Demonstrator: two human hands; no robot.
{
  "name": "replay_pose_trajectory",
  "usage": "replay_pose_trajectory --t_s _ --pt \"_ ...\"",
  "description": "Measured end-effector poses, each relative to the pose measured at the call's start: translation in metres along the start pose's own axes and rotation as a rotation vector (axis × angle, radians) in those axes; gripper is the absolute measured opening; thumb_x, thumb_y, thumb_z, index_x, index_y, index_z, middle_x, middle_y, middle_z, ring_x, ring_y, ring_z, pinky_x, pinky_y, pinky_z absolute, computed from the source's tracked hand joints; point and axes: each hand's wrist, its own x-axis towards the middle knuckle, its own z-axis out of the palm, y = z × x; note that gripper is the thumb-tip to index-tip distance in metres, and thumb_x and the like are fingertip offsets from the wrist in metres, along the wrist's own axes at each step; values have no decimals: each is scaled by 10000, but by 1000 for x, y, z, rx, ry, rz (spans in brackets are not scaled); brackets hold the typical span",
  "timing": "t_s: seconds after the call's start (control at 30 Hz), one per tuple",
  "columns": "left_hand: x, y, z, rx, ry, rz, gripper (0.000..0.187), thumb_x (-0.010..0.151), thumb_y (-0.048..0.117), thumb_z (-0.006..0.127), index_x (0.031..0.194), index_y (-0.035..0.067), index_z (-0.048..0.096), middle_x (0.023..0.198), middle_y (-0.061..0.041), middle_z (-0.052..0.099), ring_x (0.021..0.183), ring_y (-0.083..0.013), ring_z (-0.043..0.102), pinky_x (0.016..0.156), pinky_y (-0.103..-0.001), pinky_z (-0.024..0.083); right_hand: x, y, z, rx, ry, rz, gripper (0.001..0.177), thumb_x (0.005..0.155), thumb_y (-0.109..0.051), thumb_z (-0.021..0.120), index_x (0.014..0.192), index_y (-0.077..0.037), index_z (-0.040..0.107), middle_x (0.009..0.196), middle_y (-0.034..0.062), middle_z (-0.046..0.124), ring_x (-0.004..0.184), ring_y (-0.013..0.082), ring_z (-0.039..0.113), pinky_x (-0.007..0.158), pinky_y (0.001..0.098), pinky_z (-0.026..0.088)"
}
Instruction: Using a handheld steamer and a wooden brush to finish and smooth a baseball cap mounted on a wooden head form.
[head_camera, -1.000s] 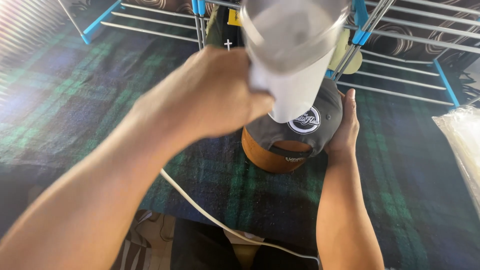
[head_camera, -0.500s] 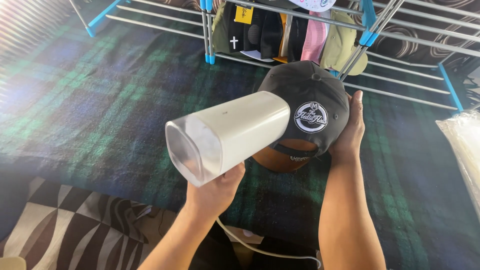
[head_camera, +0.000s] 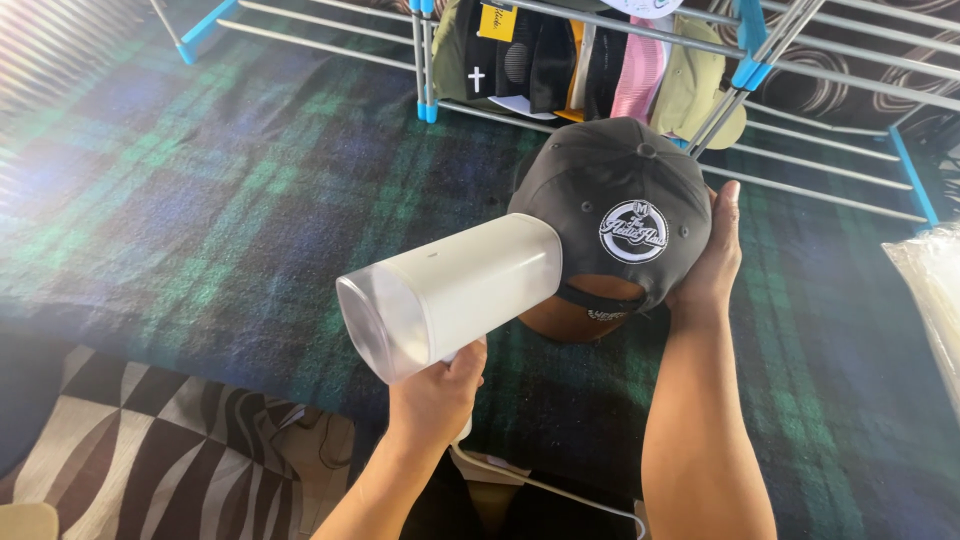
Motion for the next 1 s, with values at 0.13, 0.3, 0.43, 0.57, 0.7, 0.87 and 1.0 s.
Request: replay_pose_trajectory --t_s 0.13,0.3,0.43,0.57,0.7,0.87,1.0 --pt "3 16 1 63 76 -323 394 881 245 660 1255 124 625 841 -44 587 667 -154 556 529 -324 612 -6 -5 2 -12 -11 -8 584 893 -596 494 1156 -132 732 971 50 743 886 160 705 815 273 570" --pt "4 16 -1 46 86 -416 343 871 179 615 1196 75 642 965 -76 663 431 -211 578 499 -355 532 -5 -2 1 -20 -34 -22 608 884 -606 496 1170 -120 722 1008 64 748 918 175 715 834 285 581" --pt "4 40 -8 86 111 -664 336 911 269 628 1181 72 668 840 -100 658 529 -201 606 571 -363 560 0 0 0 -4 -50 -33 618 887 -598 490 1190 -105 707 1020 71 751 939 180 725 852 289 588" --pt "-2 38 -18 108 158 -656 300 867 270 654 993 3 706 616 -155 644 538 -240 628 578 -380 530 0 3 -3 -30 -37 -29 548 904 -601 502 1106 -137 712 950 29 723 875 144 684 814 266 552" --pt "-14 40 -8 27 208 -473 553 827 265 726 1356 136 633 1062 -48 717 601 -189 633 581 -348 634 3 4 -3 -18 -43 -38 522 935 -586 482 1068 -141 720 911 17 707 841 129 658 791 257 528" --pt "-11 50 19 -137 -14 388 493 964 120 644 1429 88 483 1367 -124 603 1296 -273 594 1114 -421 555 3 5 -7 -22 -51 -31 493 926 -611 503 980 -159 692 830 -9 666 777 113 629 753 253 512" --pt "-6 24 23 -9 57 302 560 935 148 642 1460 96 454 1437 -142 567 1383 -306 539 1147 -434 512 5 5 -7 -9 -49 -13 476 941 -593 502 979 -162 702 823 -4 670 767 118 633 745 253 517"
